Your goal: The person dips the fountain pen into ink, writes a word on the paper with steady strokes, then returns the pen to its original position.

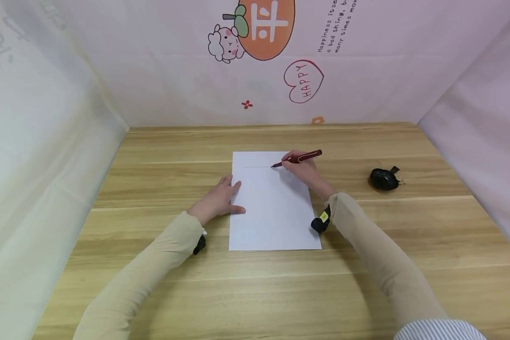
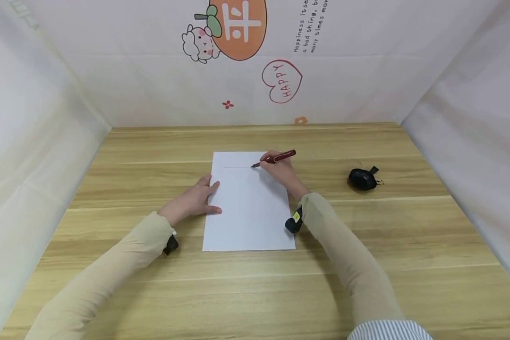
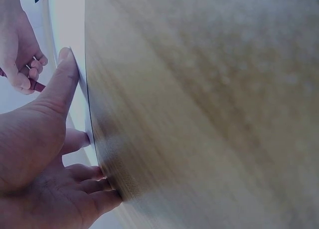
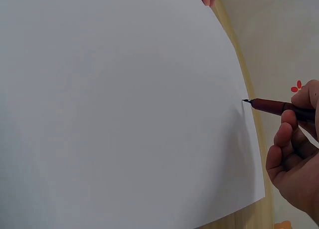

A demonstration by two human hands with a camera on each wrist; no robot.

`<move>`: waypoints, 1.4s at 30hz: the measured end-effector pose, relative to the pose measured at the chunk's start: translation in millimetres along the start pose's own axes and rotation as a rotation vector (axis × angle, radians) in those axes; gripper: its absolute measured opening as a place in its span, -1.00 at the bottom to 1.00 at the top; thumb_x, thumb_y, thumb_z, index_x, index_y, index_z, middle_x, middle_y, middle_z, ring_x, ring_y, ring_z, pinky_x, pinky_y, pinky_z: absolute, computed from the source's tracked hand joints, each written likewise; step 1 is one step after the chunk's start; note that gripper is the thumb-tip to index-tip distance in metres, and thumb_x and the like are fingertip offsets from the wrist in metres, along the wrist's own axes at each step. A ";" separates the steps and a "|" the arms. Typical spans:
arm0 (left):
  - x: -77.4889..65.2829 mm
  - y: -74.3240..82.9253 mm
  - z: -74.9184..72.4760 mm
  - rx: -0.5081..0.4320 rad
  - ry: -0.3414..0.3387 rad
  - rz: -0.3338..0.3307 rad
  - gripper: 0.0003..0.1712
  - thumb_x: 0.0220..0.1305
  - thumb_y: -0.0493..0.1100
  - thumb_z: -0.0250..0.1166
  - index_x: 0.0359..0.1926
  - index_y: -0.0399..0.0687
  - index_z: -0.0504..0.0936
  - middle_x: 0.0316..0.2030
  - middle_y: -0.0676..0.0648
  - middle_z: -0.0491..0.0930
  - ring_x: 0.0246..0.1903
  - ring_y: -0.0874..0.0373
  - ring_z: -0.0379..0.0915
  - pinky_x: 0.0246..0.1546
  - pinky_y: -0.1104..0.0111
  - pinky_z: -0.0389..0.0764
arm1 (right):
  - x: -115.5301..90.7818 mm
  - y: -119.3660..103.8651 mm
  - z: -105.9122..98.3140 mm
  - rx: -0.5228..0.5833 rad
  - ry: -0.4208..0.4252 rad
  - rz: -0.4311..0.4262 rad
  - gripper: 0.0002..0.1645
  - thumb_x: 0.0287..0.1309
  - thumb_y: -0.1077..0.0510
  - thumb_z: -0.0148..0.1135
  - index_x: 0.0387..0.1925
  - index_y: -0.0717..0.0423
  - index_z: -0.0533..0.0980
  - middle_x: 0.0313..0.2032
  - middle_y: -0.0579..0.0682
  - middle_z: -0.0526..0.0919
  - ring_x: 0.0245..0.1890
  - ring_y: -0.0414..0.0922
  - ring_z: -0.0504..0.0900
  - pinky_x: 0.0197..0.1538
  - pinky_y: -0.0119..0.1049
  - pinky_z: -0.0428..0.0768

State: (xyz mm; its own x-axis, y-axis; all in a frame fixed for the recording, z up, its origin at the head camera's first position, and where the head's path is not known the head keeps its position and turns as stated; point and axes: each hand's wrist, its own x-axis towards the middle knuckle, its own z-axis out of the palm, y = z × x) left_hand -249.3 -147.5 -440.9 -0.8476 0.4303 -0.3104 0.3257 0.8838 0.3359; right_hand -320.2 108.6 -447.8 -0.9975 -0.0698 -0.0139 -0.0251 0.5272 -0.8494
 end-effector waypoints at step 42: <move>-0.5 0.1 0.1 -0.023 -0.010 -0.004 0.00 0.15 0.15 0.29 0.43 -0.22 0.02 0.45 -0.37 -0.26 0.46 -0.22 -0.32 0.44 0.04 -0.02 | -1.1 9.8 -12.0 0.024 0.015 0.057 -0.80 0.12 0.11 0.16 -0.22 0.06 0.57 -0.46 -0.11 0.56 -0.42 -0.12 0.44 -0.37 -0.37 0.38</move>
State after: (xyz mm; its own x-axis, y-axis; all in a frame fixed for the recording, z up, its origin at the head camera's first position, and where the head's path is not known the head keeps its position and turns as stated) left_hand -248.8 -147.6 -440.8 -0.8445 0.4287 -0.3209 0.3122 0.8810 0.3554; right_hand -320.1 124.0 -449.8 -0.9981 -0.0274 -0.0550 0.0335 0.5091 -0.8601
